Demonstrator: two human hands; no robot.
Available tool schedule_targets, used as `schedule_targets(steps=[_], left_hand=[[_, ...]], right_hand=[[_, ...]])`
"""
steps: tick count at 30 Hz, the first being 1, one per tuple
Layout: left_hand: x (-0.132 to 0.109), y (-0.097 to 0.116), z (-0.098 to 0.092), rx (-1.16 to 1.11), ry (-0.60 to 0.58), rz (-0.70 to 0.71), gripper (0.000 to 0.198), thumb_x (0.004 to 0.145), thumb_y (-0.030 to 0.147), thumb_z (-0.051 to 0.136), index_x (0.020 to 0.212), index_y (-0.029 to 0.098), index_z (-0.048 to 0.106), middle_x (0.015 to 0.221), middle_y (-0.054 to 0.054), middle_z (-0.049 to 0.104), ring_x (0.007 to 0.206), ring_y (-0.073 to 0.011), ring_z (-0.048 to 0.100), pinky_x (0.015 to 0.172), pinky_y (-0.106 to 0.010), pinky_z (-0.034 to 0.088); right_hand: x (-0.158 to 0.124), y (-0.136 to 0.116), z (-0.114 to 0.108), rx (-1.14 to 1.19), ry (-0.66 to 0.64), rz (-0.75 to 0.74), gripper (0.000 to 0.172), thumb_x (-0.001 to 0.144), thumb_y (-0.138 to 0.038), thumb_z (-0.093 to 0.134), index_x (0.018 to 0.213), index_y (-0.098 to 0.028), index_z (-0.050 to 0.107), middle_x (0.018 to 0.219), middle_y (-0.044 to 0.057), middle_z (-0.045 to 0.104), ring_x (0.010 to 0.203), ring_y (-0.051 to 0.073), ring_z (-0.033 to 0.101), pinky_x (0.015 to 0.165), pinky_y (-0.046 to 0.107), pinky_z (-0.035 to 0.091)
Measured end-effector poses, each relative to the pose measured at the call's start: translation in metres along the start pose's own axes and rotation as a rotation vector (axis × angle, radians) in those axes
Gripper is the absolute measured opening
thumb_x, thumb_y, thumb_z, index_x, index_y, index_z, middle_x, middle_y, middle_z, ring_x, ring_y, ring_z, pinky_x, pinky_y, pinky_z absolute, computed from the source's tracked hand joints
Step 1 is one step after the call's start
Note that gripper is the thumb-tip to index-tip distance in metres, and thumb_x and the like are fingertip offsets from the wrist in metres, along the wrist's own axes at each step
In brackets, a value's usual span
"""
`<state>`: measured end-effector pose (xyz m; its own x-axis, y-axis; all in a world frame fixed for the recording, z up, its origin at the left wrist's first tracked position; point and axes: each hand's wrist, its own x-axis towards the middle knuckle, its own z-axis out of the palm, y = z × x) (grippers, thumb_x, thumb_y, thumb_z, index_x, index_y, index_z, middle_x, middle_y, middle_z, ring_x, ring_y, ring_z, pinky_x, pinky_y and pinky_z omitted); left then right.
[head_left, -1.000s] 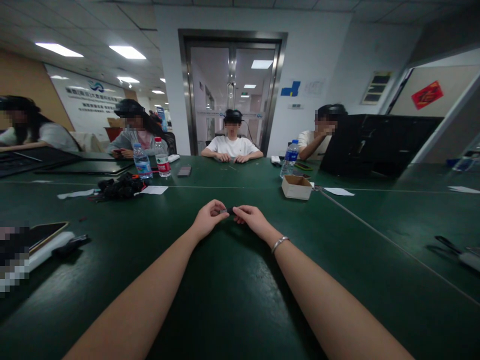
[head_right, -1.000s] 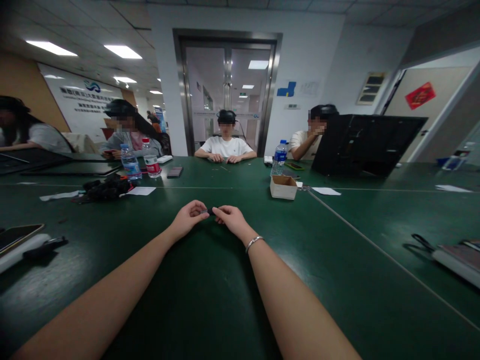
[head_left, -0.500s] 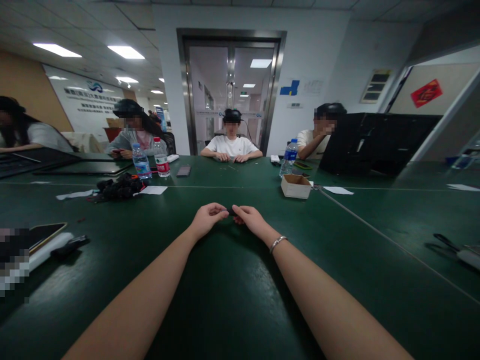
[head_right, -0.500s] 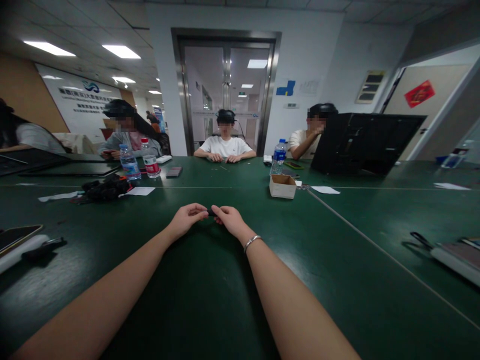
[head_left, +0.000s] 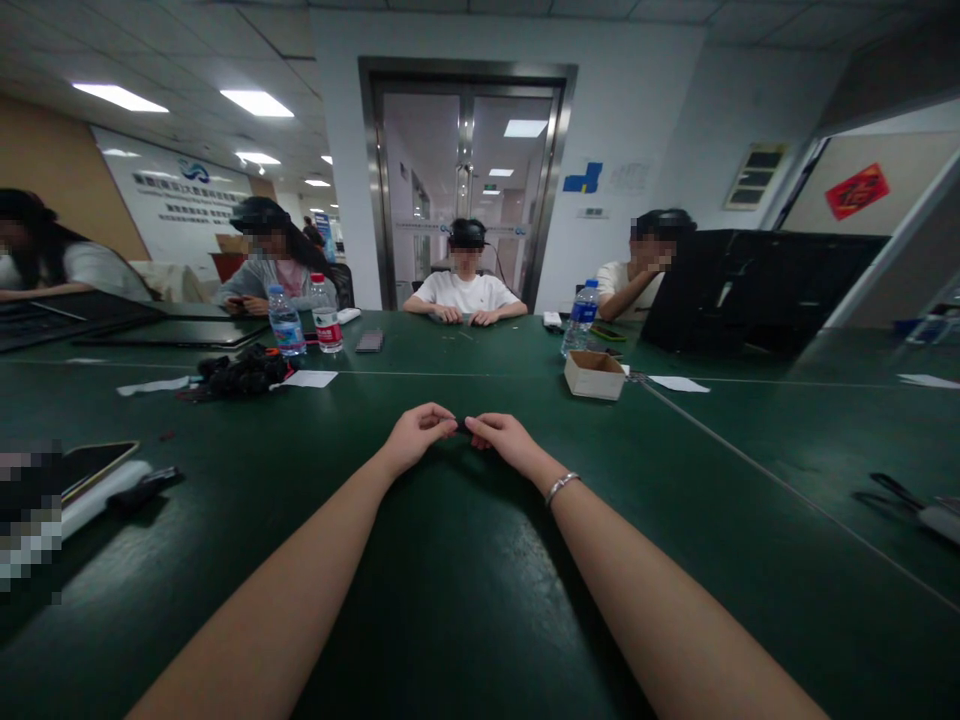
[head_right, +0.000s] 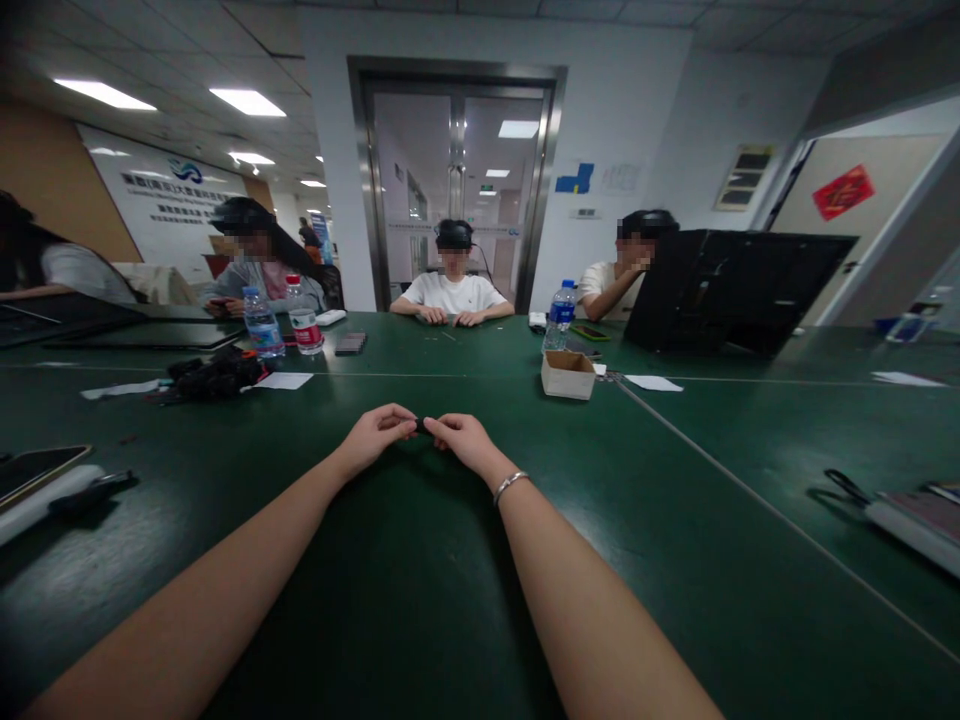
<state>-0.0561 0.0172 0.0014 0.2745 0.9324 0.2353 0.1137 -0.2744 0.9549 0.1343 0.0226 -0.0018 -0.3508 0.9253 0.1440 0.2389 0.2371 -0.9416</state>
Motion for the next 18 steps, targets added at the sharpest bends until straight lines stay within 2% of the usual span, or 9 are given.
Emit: schedule_targets(steps=[10, 14, 18], left_hand=[[-0.0016, 0.0042, 0.0009, -0.008, -0.019, -0.011, 0.033, 0.068, 0.043, 0.069, 0.086, 0.015, 0.062, 0.082, -0.005, 0.069, 0.080, -0.0173, 0.062, 0.080, -0.034, 0.047], [-0.0012, 0.0056, 0.0001, 0.020, 0.005, -0.025, 0.036, 0.073, 0.048, 0.062, 0.085, 0.015, 0.064, 0.082, -0.007, 0.069, 0.079, -0.0180, 0.063, 0.075, -0.033, 0.047], [-0.0005, 0.0036, -0.0011, 0.036, 0.001, -0.043, 0.039, 0.072, 0.050, 0.063, 0.087, 0.014, 0.063, 0.078, -0.007, 0.069, 0.073, -0.0167, 0.062, 0.072, -0.032, 0.046]], right_hand=[[0.0018, -0.0012, 0.0001, 0.052, 0.005, 0.048, 0.055, 0.074, -0.067, 0.053, 0.066, -0.013, 0.062, 0.060, 0.002, 0.057, 0.057, 0.011, 0.050, 0.060, 0.026, 0.040], [0.0020, -0.0006, -0.0001, 0.051, 0.013, 0.050, 0.056, 0.073, -0.068, 0.053, 0.066, -0.013, 0.062, 0.062, 0.003, 0.058, 0.058, 0.011, 0.050, 0.061, 0.027, 0.040], [0.0022, 0.0009, -0.0010, 0.050, 0.008, 0.047, 0.055, 0.072, -0.066, 0.056, 0.072, -0.012, 0.064, 0.065, 0.002, 0.059, 0.060, 0.011, 0.051, 0.062, 0.026, 0.040]])
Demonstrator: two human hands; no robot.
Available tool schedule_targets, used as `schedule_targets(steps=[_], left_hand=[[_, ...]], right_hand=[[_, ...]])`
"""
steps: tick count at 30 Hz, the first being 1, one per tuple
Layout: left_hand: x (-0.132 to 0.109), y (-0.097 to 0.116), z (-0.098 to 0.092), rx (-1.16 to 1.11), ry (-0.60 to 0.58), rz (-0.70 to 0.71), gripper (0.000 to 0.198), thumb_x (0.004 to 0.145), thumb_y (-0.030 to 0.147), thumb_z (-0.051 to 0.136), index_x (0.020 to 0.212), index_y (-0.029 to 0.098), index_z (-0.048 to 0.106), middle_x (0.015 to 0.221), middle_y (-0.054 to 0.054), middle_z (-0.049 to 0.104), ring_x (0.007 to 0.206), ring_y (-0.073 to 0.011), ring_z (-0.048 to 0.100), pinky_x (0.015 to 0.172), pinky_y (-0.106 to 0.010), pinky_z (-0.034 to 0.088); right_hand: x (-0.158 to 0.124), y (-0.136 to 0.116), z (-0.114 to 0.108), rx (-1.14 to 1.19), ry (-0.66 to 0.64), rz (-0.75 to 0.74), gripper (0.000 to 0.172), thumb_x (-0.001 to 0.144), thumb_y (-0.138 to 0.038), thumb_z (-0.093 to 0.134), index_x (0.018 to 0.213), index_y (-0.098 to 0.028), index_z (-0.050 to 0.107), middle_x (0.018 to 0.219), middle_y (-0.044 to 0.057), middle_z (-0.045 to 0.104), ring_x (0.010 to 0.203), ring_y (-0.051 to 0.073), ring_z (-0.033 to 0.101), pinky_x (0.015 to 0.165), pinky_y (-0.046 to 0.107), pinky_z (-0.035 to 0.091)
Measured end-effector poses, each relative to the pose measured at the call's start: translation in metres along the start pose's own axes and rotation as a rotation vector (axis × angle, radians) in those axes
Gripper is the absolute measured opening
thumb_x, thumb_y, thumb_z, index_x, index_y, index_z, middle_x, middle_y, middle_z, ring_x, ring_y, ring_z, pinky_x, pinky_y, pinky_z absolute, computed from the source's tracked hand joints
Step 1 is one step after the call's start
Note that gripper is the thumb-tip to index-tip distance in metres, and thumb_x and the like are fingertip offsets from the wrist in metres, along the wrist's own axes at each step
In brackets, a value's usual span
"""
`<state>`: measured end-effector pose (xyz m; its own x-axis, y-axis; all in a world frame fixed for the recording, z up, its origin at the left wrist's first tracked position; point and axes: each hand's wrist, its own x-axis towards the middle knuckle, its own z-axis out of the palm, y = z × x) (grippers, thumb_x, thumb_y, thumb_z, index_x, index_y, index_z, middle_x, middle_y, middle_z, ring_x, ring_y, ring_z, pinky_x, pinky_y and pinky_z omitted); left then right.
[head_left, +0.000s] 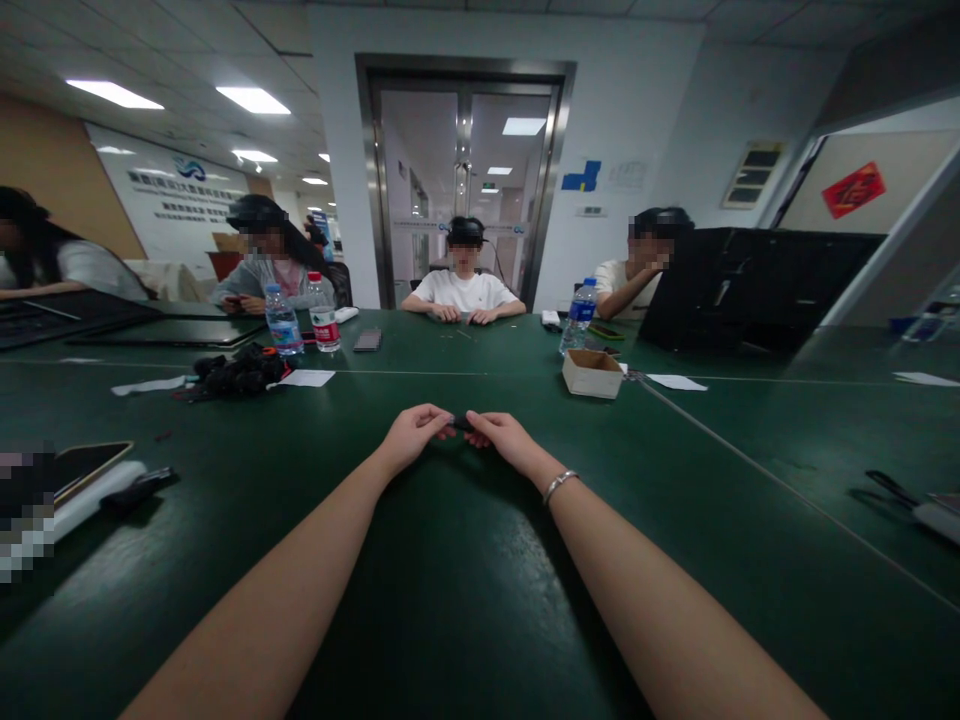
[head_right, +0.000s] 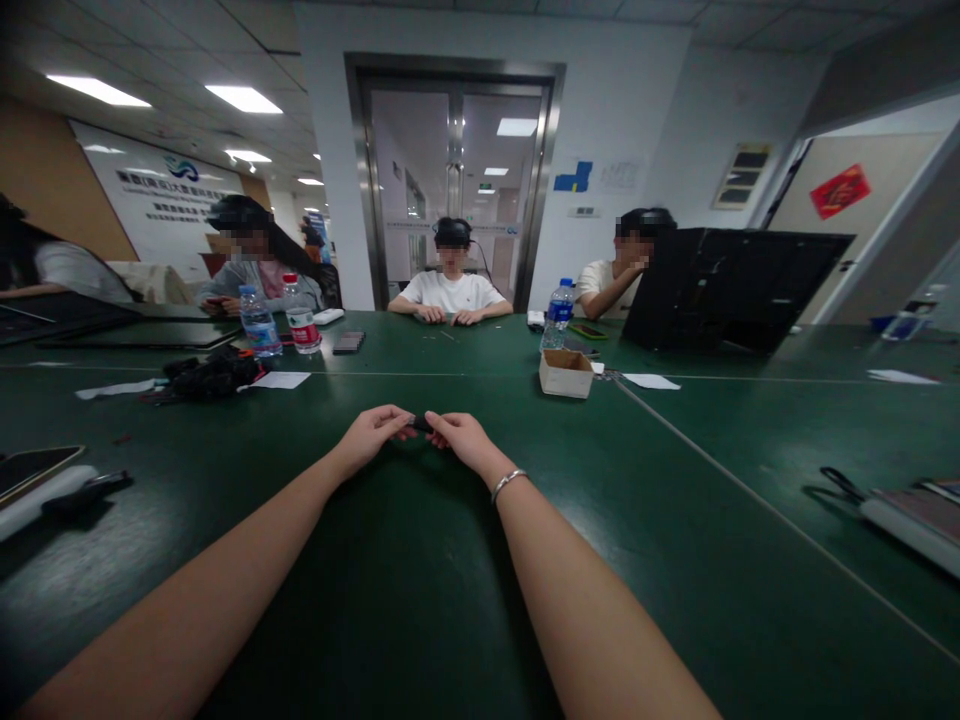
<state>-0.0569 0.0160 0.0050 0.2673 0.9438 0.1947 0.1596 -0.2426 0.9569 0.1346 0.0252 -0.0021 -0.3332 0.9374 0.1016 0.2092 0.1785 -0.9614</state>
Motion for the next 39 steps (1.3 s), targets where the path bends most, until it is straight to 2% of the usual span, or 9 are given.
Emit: schedule_targets(steps=[9, 14, 16, 20, 23, 28, 32, 39], left_hand=[[0.003, -0.005, 0.000, 0.021, -0.017, -0.039, 0.039, 0.073, 0.053, 0.060, 0.077, 0.014, 0.058, 0.066, -0.005, 0.068, 0.062, -0.0141, 0.059, 0.066, -0.029, 0.046], [0.004, -0.008, 0.001, 0.047, -0.016, -0.057, 0.041, 0.074, 0.057, 0.057, 0.071, 0.015, 0.057, 0.056, -0.003, 0.064, 0.053, -0.0125, 0.055, 0.058, -0.026, 0.042], [0.004, -0.009, 0.001, 0.075, -0.007, -0.062, 0.044, 0.075, 0.059, 0.055, 0.070, 0.015, 0.058, 0.052, -0.001, 0.061, 0.050, -0.0123, 0.054, 0.055, -0.025, 0.040], [0.001, -0.007, 0.003, 0.230, 0.062, -0.077, 0.050, 0.076, 0.064, 0.049, 0.063, 0.017, 0.058, 0.044, 0.002, 0.054, 0.043, -0.0112, 0.048, 0.051, -0.024, 0.036], [-0.001, -0.004, 0.005, 0.320, 0.109, -0.089, 0.056, 0.077, 0.068, 0.042, 0.054, 0.018, 0.055, 0.038, 0.003, 0.048, 0.039, -0.0114, 0.045, 0.051, -0.025, 0.036], [-0.002, -0.001, 0.007, 0.368, 0.146, -0.131, 0.061, 0.077, 0.071, 0.037, 0.049, 0.020, 0.052, 0.035, 0.003, 0.046, 0.038, -0.0133, 0.046, 0.053, -0.027, 0.037], [-0.002, 0.000, 0.009, 0.387, 0.171, -0.121, 0.061, 0.078, 0.070, 0.034, 0.049, 0.020, 0.051, 0.037, 0.002, 0.047, 0.040, -0.0140, 0.048, 0.054, -0.027, 0.036], [0.000, -0.003, 0.010, 0.368, 0.192, -0.133, 0.060, 0.080, 0.068, 0.032, 0.052, 0.019, 0.052, 0.040, 0.003, 0.048, 0.042, -0.0136, 0.048, 0.056, -0.027, 0.037]], right_hand=[[0.000, 0.000, -0.001, -0.044, -0.026, -0.016, 0.046, 0.071, -0.060, 0.061, 0.073, -0.014, 0.063, 0.065, 0.001, 0.058, 0.062, 0.011, 0.050, 0.063, 0.026, 0.039], [-0.003, -0.002, -0.002, -0.083, -0.051, -0.046, 0.037, 0.070, -0.052, 0.066, 0.070, -0.015, 0.060, 0.060, -0.003, 0.052, 0.058, 0.010, 0.045, 0.059, 0.025, 0.034], [-0.004, -0.002, -0.002, -0.038, -0.065, -0.053, 0.035, 0.068, -0.048, 0.068, 0.076, -0.014, 0.061, 0.063, -0.003, 0.053, 0.059, 0.010, 0.045, 0.059, 0.025, 0.034], [-0.004, -0.001, -0.002, 0.040, -0.050, -0.073, 0.038, 0.065, -0.038, 0.072, 0.094, -0.014, 0.064, 0.074, -0.001, 0.059, 0.064, 0.010, 0.049, 0.063, 0.025, 0.037], [-0.004, -0.001, -0.003, 0.002, -0.018, -0.089, 0.038, 0.065, -0.032, 0.072, 0.098, -0.014, 0.065, 0.071, -0.002, 0.057, 0.061, 0.009, 0.046, 0.060, 0.024, 0.035], [-0.005, -0.003, -0.004, -0.029, -0.013, -0.088, 0.039, 0.061, -0.028, 0.075, 0.097, -0.016, 0.064, 0.071, -0.004, 0.056, 0.060, 0.008, 0.046, 0.059, 0.024, 0.036], [-0.004, -0.002, -0.004, 0.016, 0.004, -0.084, 0.042, 0.056, -0.027, 0.078, 0.094, -0.017, 0.062, 0.075, -0.003, 0.059, 0.064, 0.009, 0.050, 0.062, 0.025, 0.039], [-0.003, 0.001, -0.003, 0.119, -0.010, -0.078, 0.043, 0.053, -0.027, 0.081, 0.090, -0.019, 0.061, 0.071, -0.005, 0.058, 0.064, 0.010, 0.051, 0.062, 0.025, 0.038]])
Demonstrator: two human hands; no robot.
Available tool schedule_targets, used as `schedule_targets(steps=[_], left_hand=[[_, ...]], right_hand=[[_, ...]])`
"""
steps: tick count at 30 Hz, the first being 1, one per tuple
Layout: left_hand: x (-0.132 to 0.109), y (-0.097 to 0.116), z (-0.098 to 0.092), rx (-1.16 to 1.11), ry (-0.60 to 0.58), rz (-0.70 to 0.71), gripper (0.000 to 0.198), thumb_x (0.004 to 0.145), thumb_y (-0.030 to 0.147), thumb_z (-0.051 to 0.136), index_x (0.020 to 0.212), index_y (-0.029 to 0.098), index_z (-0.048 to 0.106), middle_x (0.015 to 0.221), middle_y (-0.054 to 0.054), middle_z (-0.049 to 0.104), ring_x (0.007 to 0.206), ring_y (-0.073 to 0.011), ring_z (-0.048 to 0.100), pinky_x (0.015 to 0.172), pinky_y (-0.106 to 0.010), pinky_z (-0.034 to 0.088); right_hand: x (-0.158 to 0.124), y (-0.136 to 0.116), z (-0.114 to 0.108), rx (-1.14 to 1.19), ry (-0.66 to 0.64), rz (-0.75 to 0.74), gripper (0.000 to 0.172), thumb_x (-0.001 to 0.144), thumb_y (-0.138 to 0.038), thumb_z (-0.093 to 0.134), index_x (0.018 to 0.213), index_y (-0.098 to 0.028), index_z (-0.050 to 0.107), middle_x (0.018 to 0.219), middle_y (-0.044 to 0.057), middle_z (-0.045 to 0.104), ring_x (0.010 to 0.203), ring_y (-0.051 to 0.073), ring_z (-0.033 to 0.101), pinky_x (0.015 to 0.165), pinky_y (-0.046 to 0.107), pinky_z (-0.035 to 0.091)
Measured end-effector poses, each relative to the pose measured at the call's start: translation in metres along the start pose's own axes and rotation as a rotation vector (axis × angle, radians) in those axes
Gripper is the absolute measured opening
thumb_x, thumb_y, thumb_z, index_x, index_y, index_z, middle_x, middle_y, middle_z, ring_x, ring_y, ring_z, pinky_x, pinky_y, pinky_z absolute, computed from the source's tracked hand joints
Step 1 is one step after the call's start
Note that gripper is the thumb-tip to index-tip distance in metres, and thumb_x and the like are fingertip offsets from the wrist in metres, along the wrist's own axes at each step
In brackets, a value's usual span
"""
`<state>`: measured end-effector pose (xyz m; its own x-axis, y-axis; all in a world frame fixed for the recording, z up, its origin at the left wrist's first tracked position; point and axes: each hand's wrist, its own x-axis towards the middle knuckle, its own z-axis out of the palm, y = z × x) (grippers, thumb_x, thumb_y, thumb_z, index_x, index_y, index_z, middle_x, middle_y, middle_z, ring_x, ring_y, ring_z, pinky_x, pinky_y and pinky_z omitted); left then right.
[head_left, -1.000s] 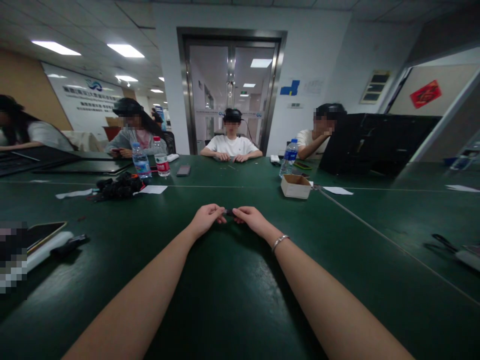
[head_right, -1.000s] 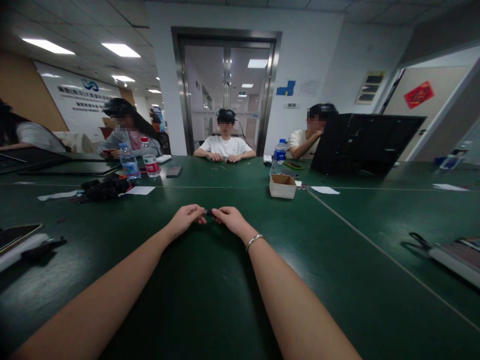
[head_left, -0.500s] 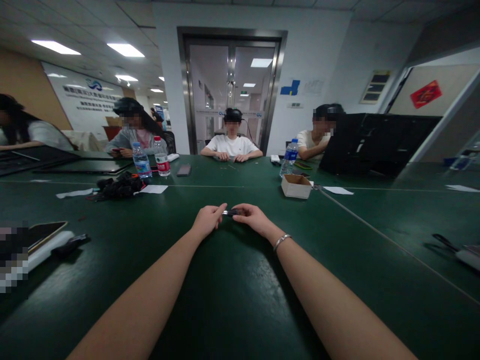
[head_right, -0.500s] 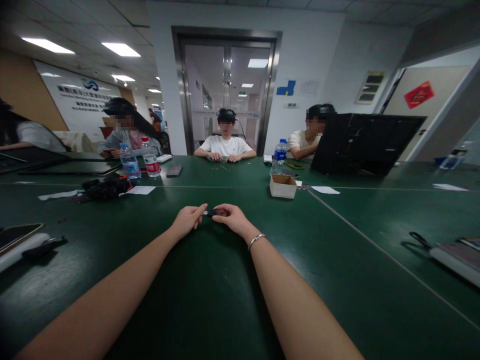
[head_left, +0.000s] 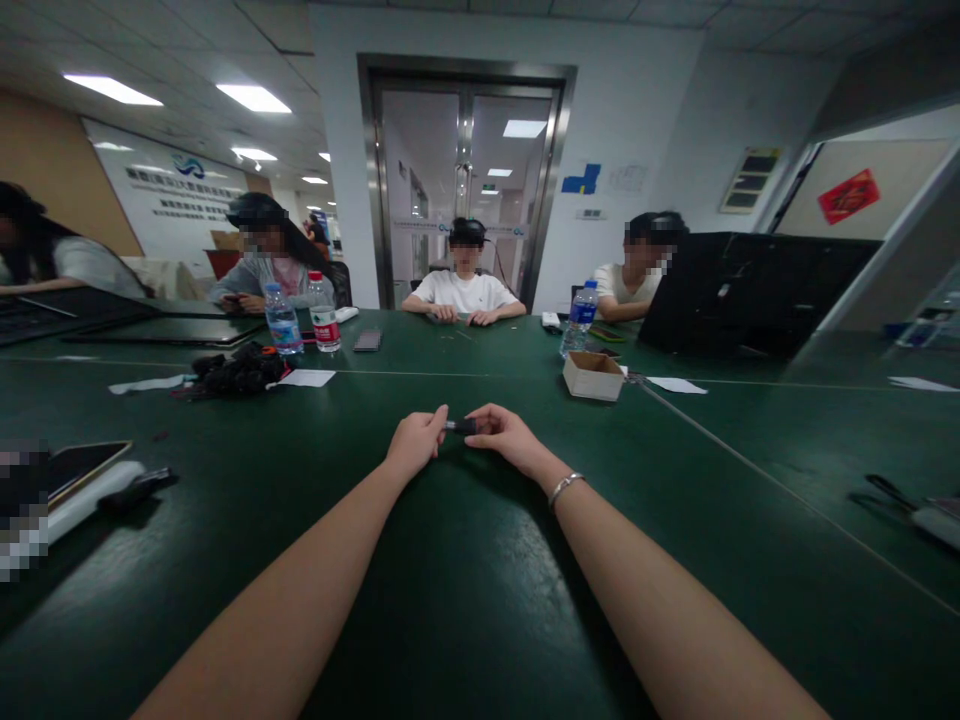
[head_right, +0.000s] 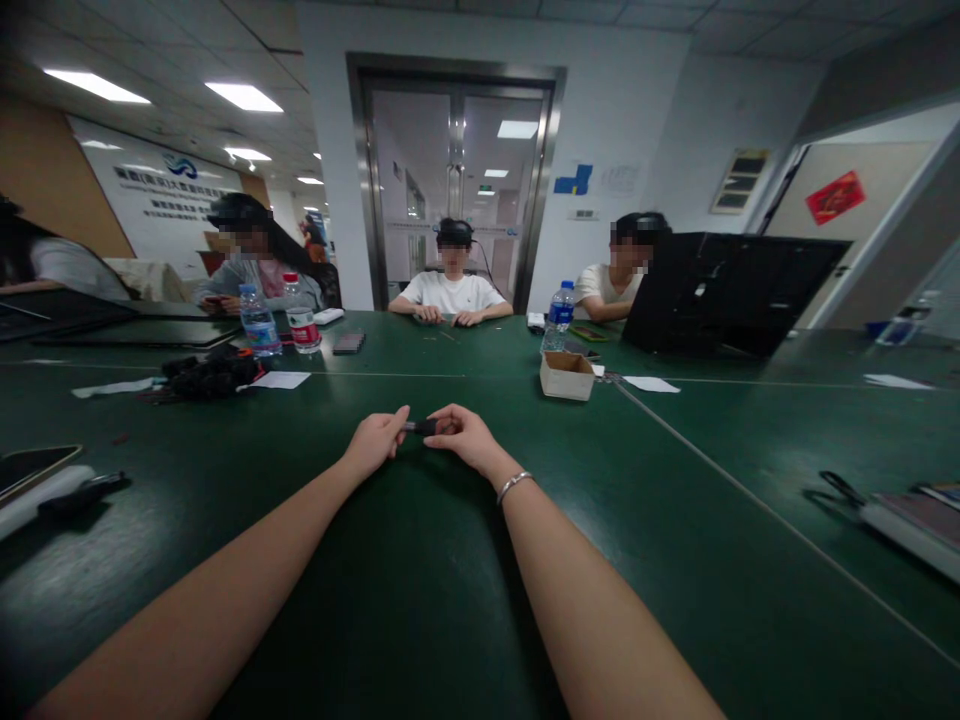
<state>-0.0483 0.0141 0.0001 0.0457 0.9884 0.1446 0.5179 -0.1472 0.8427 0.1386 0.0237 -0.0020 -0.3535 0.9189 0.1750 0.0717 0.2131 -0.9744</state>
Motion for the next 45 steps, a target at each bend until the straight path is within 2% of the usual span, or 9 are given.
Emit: schedule_targets(steps=[8, 17, 21, 24, 27, 32, 37, 42, 45], left_hand=[[0.004, -0.005, 0.002, -0.095, -0.018, 0.104, 0.051, 0.082, 0.062, 0.039, 0.066, 0.017, 0.058, 0.051, 0.001, 0.056, 0.050, -0.0133, 0.051, 0.056, -0.027, 0.038], [0.004, -0.003, 0.000, -0.347, -0.078, 0.309, 0.030, 0.071, 0.037, 0.066, 0.094, 0.018, 0.062, 0.089, -0.005, 0.064, 0.085, -0.0171, 0.059, 0.082, -0.031, 0.045], [0.003, 0.001, 0.000, -0.391, -0.079, 0.212, 0.038, 0.073, 0.042, 0.064, 0.102, 0.018, 0.058, 0.087, -0.004, 0.063, 0.079, -0.0153, 0.058, 0.075, -0.029, 0.045], [0.005, -0.002, 0.002, -0.357, -0.093, 0.091, 0.042, 0.082, 0.054, 0.045, 0.086, 0.015, 0.060, 0.075, -0.004, 0.061, 0.066, -0.0139, 0.055, 0.065, -0.028, 0.042], [0.008, -0.007, 0.005, -0.302, -0.120, 0.120, 0.044, 0.083, 0.054, 0.040, 0.069, 0.016, 0.056, 0.064, -0.001, 0.055, 0.062, -0.0134, 0.050, 0.064, -0.028, 0.040], [0.008, -0.008, 0.003, -0.328, -0.100, 0.183, 0.026, 0.069, 0.033, 0.062, 0.090, 0.020, 0.055, 0.081, 0.001, 0.057, 0.071, -0.0125, 0.052, 0.070, -0.026, 0.042], [0.009, -0.009, 0.004, -0.180, -0.172, 0.148, 0.040, 0.084, 0.049, 0.038, 0.072, 0.018, 0.059, 0.075, -0.003, 0.059, 0.075, -0.0171, 0.053, 0.074, -0.031, 0.042], [0.008, -0.010, 0.005, -0.237, -0.116, 0.195, 0.024, 0.076, 0.042, 0.055, 0.088, 0.020, 0.056, 0.086, 0.000, 0.058, 0.076, -0.0146, 0.055, 0.074, -0.029, 0.042], [0.007, -0.009, 0.005, -0.258, -0.134, 0.120, 0.033, 0.083, 0.048, 0.043, 0.085, 0.019, 0.057, 0.082, -0.002, 0.059, 0.073, -0.0151, 0.055, 0.072, -0.030, 0.042]], right_hand=[[0.000, 0.001, 0.000, 0.043, 0.021, 0.011, 0.039, 0.057, -0.038, 0.080, 0.083, -0.017, 0.060, 0.067, -0.004, 0.058, 0.062, 0.009, 0.050, 0.063, 0.026, 0.038], [0.002, 0.001, 0.001, 0.056, 0.083, 0.063, 0.044, 0.071, -0.060, 0.063, 0.068, -0.015, 0.061, 0.065, 0.002, 0.062, 0.061, 0.011, 0.053, 0.063, 0.027, 0.041], [0.002, 0.000, 0.002, 0.042, 0.093, 0.071, 0.046, 0.069, -0.061, 0.064, 0.069, -0.015, 0.063, 0.066, 0.003, 0.062, 0.062, 0.012, 0.054, 0.064, 0.027, 0.041], [0.002, -0.001, 0.003, 0.044, 0.086, 0.072, 0.046, 0.069, -0.061, 0.064, 0.069, -0.015, 0.064, 0.067, 0.003, 0.062, 0.062, 0.012, 0.053, 0.065, 0.027, 0.041], [0.002, -0.001, 0.003, 0.036, 0.090, 0.070, 0.046, 0.068, -0.061, 0.064, 0.069, -0.015, 0.064, 0.066, 0.003, 0.062, 0.061, 0.011, 0.053, 0.064, 0.027, 0.040], [0.002, 0.000, 0.002, 0.036, 0.089, 0.063, 0.047, 0.069, -0.062, 0.063, 0.070, -0.015, 0.064, 0.067, 0.003, 0.062, 0.062, 0.012, 0.053, 0.064, 0.027, 0.041], [0.002, 0.000, 0.002, 0.013, 0.087, 0.064, 0.047, 0.069, -0.062, 0.063, 0.069, -0.015, 0.063, 0.066, 0.003, 0.062, 0.062, 0.012, 0.053, 0.065, 0.027, 0.041], [0.002, -0.001, 0.002, -0.009, 0.079, 0.069, 0.048, 0.069, -0.063, 0.063, 0.070, -0.015, 0.064, 0.066, 0.002, 0.061, 0.063, 0.012, 0.053, 0.065, 0.027, 0.041], [0.001, -0.001, 0.002, 0.000, 0.074, 0.073, 0.047, 0.068, -0.062, 0.064, 0.070, -0.015, 0.063, 0.066, 0.002, 0.061, 0.062, 0.012, 0.053, 0.065, 0.027, 0.041]])
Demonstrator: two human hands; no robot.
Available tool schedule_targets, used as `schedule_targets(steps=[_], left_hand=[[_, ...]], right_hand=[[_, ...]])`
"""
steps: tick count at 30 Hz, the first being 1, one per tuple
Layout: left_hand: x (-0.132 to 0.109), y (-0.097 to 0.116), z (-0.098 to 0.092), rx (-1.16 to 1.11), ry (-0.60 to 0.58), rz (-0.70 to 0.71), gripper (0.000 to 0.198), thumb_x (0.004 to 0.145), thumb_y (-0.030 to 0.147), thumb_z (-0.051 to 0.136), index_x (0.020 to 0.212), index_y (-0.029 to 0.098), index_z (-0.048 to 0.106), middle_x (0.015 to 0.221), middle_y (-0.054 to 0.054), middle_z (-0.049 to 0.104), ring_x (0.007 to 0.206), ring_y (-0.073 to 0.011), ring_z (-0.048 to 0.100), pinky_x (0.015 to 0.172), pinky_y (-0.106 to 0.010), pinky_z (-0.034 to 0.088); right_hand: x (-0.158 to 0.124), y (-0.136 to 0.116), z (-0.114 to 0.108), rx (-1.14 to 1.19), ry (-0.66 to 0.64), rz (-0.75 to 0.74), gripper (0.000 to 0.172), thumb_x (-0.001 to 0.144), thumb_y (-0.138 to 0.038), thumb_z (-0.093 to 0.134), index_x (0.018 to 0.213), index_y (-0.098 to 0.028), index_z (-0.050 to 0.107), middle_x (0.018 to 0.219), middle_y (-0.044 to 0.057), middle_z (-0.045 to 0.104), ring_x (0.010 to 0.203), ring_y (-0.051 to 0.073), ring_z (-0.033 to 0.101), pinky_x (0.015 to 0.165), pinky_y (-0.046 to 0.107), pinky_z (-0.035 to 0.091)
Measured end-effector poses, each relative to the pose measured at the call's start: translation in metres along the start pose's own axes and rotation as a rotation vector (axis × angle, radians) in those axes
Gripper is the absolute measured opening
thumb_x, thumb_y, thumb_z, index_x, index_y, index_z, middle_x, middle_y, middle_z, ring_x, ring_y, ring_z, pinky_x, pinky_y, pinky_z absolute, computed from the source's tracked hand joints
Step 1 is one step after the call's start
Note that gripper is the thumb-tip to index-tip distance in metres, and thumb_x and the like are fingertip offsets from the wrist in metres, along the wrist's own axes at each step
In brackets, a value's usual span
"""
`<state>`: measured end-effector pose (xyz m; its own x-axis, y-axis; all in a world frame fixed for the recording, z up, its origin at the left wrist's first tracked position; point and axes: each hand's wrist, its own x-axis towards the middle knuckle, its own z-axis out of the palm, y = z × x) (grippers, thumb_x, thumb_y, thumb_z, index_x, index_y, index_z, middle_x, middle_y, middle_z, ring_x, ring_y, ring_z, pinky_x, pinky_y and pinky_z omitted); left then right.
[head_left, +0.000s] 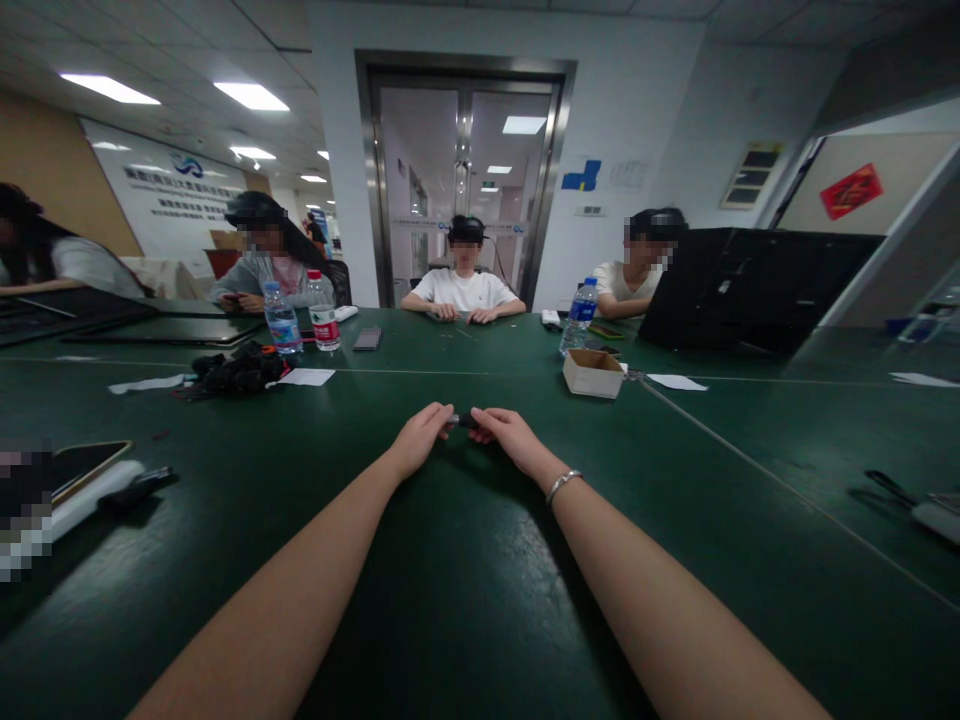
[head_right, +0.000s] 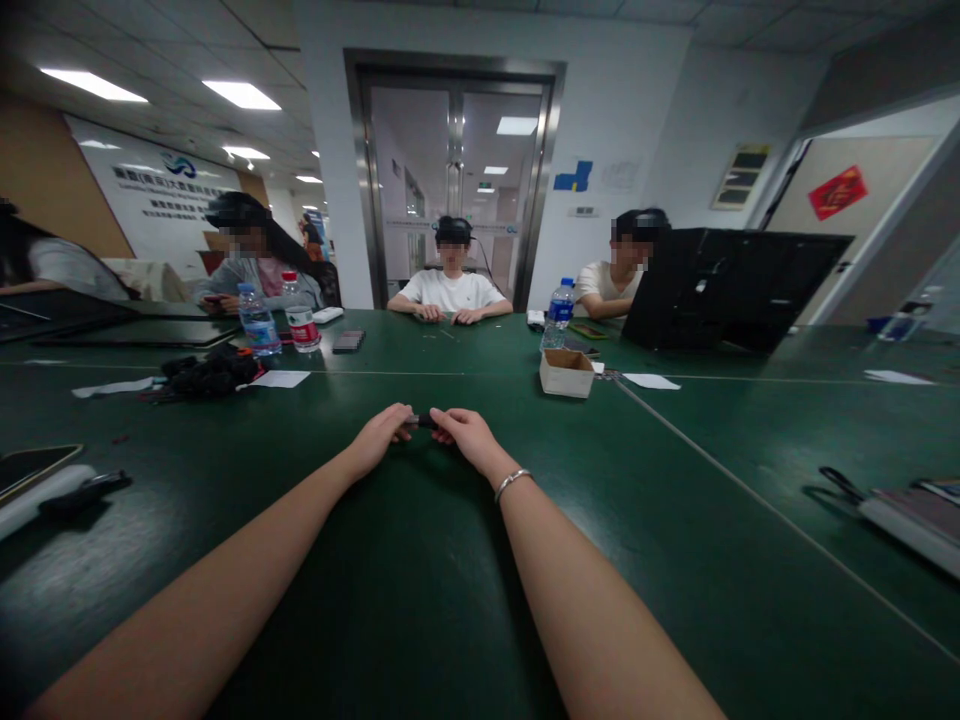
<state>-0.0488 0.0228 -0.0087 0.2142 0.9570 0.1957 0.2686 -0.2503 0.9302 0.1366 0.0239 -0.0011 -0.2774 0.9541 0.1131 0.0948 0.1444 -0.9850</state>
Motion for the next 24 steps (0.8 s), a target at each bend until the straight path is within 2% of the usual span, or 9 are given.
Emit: schedule_targets(steps=[2, 4, 6, 10, 13, 15, 20, 24], left_hand=[[0.000, 0.001, 0.000, 0.023, -0.013, 0.004, 0.037, 0.084, 0.050, 0.039, 0.079, 0.018, 0.058, 0.079, -0.002, 0.058, 0.074, -0.0156, 0.054, 0.072, -0.030, 0.041], [0.000, 0.002, 0.000, 0.028, 0.000, 0.043, 0.027, 0.079, 0.045, 0.051, 0.083, 0.018, 0.057, 0.083, -0.001, 0.058, 0.073, -0.0143, 0.054, 0.071, -0.028, 0.041], [0.001, 0.001, -0.001, 0.000, 0.016, 0.048, 0.026, 0.075, 0.040, 0.056, 0.090, 0.019, 0.056, 0.088, -0.001, 0.058, 0.071, -0.0130, 0.054, 0.070, -0.027, 0.042], [0.003, -0.002, -0.001, 0.021, -0.036, 0.016, 0.037, 0.084, 0.048, 0.040, 0.077, 0.017, 0.059, 0.078, -0.002, 0.059, 0.073, -0.0156, 0.055, 0.073, -0.030, 0.042], [0.002, -0.002, 0.000, 0.005, -0.023, 0.067, 0.026, 0.076, 0.043, 0.055, 0.083, 0.018, 0.057, 0.082, -0.001, 0.057, 0.072, -0.0141, 0.054, 0.072, -0.029, 0.043], [0.000, 0.000, 0.000, -0.050, 0.006, 0.068, 0.029, 0.072, 0.039, 0.062, 0.092, 0.020, 0.054, 0.087, 0.000, 0.056, 0.070, -0.0124, 0.054, 0.070, -0.028, 0.044], [-0.004, 0.007, -0.001, -0.034, -0.022, 0.104, 0.024, 0.076, 0.040, 0.059, 0.086, 0.018, 0.056, 0.081, 0.000, 0.056, 0.073, -0.0130, 0.055, 0.073, -0.029, 0.045], [-0.005, 0.007, -0.001, -0.057, -0.034, 0.118, 0.022, 0.074, 0.035, 0.063, 0.086, 0.018, 0.055, 0.083, -0.001, 0.057, 0.074, -0.0125, 0.054, 0.072, -0.027, 0.045]], right_hand=[[-0.001, -0.001, 0.000, 0.003, 0.005, 0.000, 0.047, 0.067, -0.062, 0.064, 0.069, -0.016, 0.063, 0.066, 0.002, 0.061, 0.062, 0.012, 0.053, 0.064, 0.027, 0.041], [-0.001, -0.002, 0.000, 0.001, 0.012, 0.000, 0.047, 0.067, -0.062, 0.065, 0.068, -0.016, 0.063, 0.065, 0.002, 0.061, 0.062, 0.012, 0.052, 0.065, 0.027, 0.041], [-0.001, -0.002, 0.001, -0.001, 0.014, 0.003, 0.047, 0.066, -0.063, 0.065, 0.068, -0.016, 0.063, 0.065, 0.002, 0.061, 0.062, 0.012, 0.053, 0.065, 0.027, 0.041], [0.000, -0.001, 0.001, 0.007, 0.010, 0.012, 0.048, 0.064, -0.063, 0.066, 0.068, -0.016, 0.063, 0.065, 0.002, 0.061, 0.062, 0.012, 0.052, 0.064, 0.027, 0.040], [0.001, 0.000, 0.001, 0.014, 0.010, 0.011, 0.048, 0.064, -0.064, 0.066, 0.067, -0.016, 0.062, 0.064, 0.002, 0.061, 0.061, 0.012, 0.052, 0.064, 0.027, 0.040], [0.002, 0.000, 0.001, 0.012, 0.010, 0.006, 0.049, 0.064, -0.064, 0.065, 0.067, -0.016, 0.063, 0.064, 0.002, 0.061, 0.061, 0.012, 0.052, 0.064, 0.027, 0.040], [0.000, -0.001, 0.001, 0.000, 0.003, 0.003, 0.047, 0.066, -0.062, 0.065, 0.070, -0.015, 0.063, 0.065, 0.002, 0.061, 0.062, 0.012, 0.052, 0.064, 0.028, 0.040], [0.001, 0.000, 0.000, -0.005, 0.011, -0.001, 0.046, 0.067, -0.061, 0.065, 0.068, -0.016, 0.062, 0.065, 0.001, 0.061, 0.062, 0.012, 0.052, 0.064, 0.027, 0.040]])
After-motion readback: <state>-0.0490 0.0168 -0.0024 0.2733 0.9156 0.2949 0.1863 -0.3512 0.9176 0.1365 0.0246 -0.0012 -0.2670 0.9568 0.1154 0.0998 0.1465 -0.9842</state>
